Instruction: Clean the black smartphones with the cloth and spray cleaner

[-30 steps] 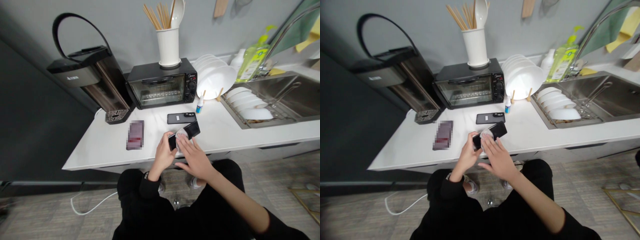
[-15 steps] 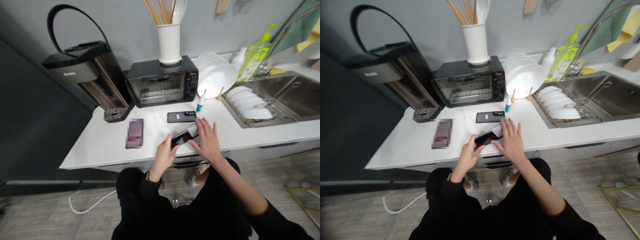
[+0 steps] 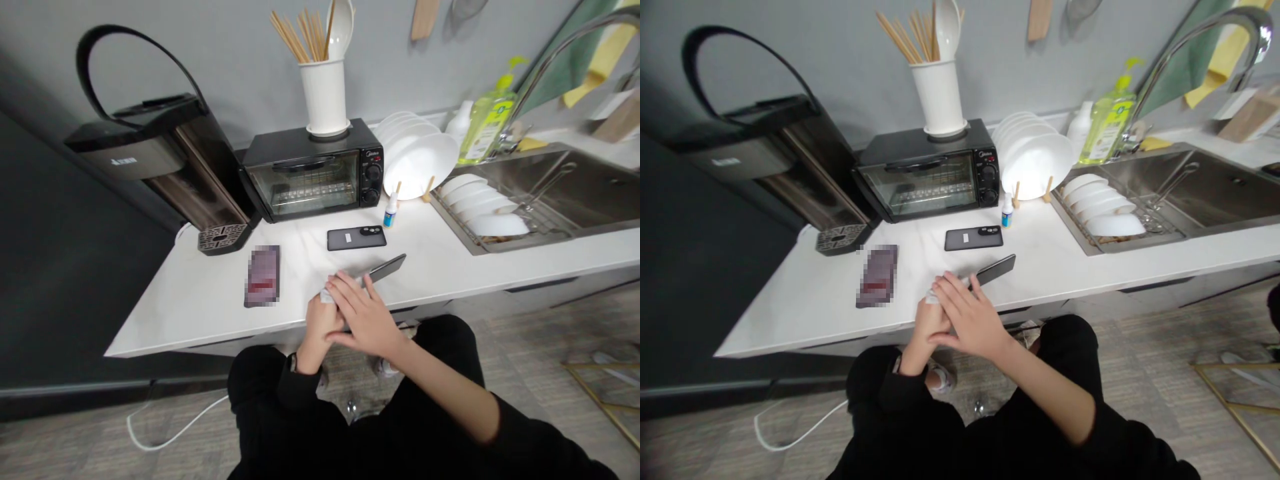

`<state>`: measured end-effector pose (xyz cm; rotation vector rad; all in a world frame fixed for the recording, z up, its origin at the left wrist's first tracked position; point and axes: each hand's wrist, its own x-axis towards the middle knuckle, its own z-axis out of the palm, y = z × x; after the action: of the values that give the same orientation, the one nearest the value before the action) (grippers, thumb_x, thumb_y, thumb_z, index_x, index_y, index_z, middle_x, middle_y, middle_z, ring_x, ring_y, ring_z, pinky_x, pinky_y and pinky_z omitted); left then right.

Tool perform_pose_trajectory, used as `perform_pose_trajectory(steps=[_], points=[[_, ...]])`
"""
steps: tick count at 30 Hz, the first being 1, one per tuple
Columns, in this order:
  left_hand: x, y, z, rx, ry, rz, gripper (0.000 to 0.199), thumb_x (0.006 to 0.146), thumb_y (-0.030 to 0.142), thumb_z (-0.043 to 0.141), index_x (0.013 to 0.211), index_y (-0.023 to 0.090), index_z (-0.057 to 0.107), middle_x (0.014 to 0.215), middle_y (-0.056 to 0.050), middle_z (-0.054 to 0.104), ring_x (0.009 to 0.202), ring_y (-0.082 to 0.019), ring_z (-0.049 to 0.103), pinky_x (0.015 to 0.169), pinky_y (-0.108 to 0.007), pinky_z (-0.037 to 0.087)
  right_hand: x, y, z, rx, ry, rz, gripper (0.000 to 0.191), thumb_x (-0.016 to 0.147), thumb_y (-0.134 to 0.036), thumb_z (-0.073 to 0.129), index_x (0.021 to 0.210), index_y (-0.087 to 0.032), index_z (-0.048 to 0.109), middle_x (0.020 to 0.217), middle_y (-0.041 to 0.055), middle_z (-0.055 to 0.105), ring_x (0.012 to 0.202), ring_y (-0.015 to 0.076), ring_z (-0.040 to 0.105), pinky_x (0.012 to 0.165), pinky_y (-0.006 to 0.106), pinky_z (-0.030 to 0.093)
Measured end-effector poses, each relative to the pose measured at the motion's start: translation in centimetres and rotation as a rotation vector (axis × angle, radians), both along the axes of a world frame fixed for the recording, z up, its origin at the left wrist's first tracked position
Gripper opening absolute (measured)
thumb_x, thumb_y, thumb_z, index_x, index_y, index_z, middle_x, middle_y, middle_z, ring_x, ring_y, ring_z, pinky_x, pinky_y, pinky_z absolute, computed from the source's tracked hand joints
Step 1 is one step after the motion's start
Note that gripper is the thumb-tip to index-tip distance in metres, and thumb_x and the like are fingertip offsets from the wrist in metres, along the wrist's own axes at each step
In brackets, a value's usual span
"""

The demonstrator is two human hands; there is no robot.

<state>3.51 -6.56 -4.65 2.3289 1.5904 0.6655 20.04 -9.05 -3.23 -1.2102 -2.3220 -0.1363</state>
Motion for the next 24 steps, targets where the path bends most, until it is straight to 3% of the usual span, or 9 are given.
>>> perform_pose_trajectory(steps=[4,5,9,10,13,14,18,22,24], points=[[0.0,-0.2,0.2,-0.014,-0.061,-0.020,0.030,0.101,0.033,0.053,0.128,0.020,0.060,0.098,-0.009,0.077,0.089,-0.028,0.075,0.080,-0.036,0.057,0.7,0.3,-0.1,0.057,0.169,-0.376,0.085,0.103,-0.065,0.035,0.164,-0.008,0.021,0.161,0.0254,0.043,0.158,0.0423,0.024,0.125,0.070,0.011],[0.0,-0.2,0.2,-0.011,-0.070,-0.023,0.030,0.100,0.032,0.054,0.128,0.021,0.060,0.100,-0.009,0.077,0.091,-0.028,0.075,0.080,-0.036,0.057,0.8,0.3,-0.1,0.063,0.171,-0.388,0.087,0.103,-0.066,0.036,0.164,-0.006,0.021,0.163,0.0263,0.040,0.159,0.0430,0.020,0.125,0.070,0.012],[0.1,-0.1,0.3,-0.019,-0.035,-0.027,0.024,0.095,0.022,0.056,0.117,0.021,0.065,0.103,-0.010,0.078,0.092,-0.028,0.075,0.082,-0.036,0.057,1.0,0.1,0.2,0.025,0.005,-0.033,0.079,0.105,-0.061,0.034,0.164,-0.011,0.021,0.164,0.0197,0.042,0.159,0.0344,0.024,0.129,0.060,0.014],[0.1,-0.1,0.4,-0.025,-0.032,-0.026,0.024,0.095,0.023,0.056,0.118,0.020,0.065,0.101,-0.010,0.078,0.091,-0.028,0.075,0.081,-0.036,0.057,1.2,0.2,0.2,0.028,0.023,-0.073,0.077,0.106,-0.060,0.034,0.164,-0.012,0.022,0.162,0.0200,0.045,0.157,0.0343,0.029,0.129,0.061,0.013],[0.1,-0.2,0.7,-0.015,-0.038,-0.008,0.028,0.101,0.032,0.054,0.125,0.019,0.061,0.099,-0.010,0.077,0.090,-0.029,0.076,0.078,-0.035,0.056,1.5,0.4,0.3,0.071,0.183,-0.417,0.083,0.104,-0.063,0.037,0.163,-0.007,0.022,0.160,0.0276,0.044,0.157,0.0431,0.027,0.125,0.071,0.014],[0.2,-0.2,0.8,-0.008,-0.032,-0.005,0.028,0.102,0.033,0.053,0.126,0.020,0.061,0.099,-0.009,0.077,0.091,-0.029,0.076,0.077,-0.034,0.056,1.5,0.4,0.3,0.071,0.192,-0.430,0.085,0.103,-0.063,0.038,0.163,-0.006,0.021,0.161,0.0285,0.041,0.158,0.0448,0.022,0.124,0.072,0.015],[0.3,-0.3,1.0,0.017,0.012,-0.018,0.022,0.099,0.027,0.054,0.117,0.021,0.065,0.104,-0.011,0.077,0.095,-0.029,0.076,0.081,-0.035,0.056,1.1,0.0,-0.1,0.008,0.043,-0.089,0.078,0.106,-0.058,0.034,0.166,-0.012,0.017,0.165,0.0207,0.040,0.159,0.0372,0.023,0.128,0.063,0.017],[0.3,-0.2,0.8,0.013,-0.023,0.013,0.028,0.103,0.038,0.053,0.123,0.020,0.063,0.097,-0.009,0.077,0.090,-0.028,0.076,0.076,-0.033,0.055,1.3,0.2,-0.2,0.065,0.193,-0.430,0.088,0.103,-0.066,0.037,0.165,-0.007,0.018,0.162,0.0272,0.041,0.159,0.0446,0.020,0.124,0.073,0.013],[0.3,-0.1,0.6,0.021,-0.018,0.011,0.026,0.103,0.035,0.053,0.122,0.021,0.064,0.099,-0.009,0.077,0.091,-0.028,0.076,0.078,-0.033,0.055,1.3,0.2,-0.1,0.048,0.142,-0.327,0.092,0.101,-0.067,0.039,0.165,-0.006,0.016,0.166,0.0261,0.035,0.160,0.0444,0.012,0.124,0.070,0.018]])
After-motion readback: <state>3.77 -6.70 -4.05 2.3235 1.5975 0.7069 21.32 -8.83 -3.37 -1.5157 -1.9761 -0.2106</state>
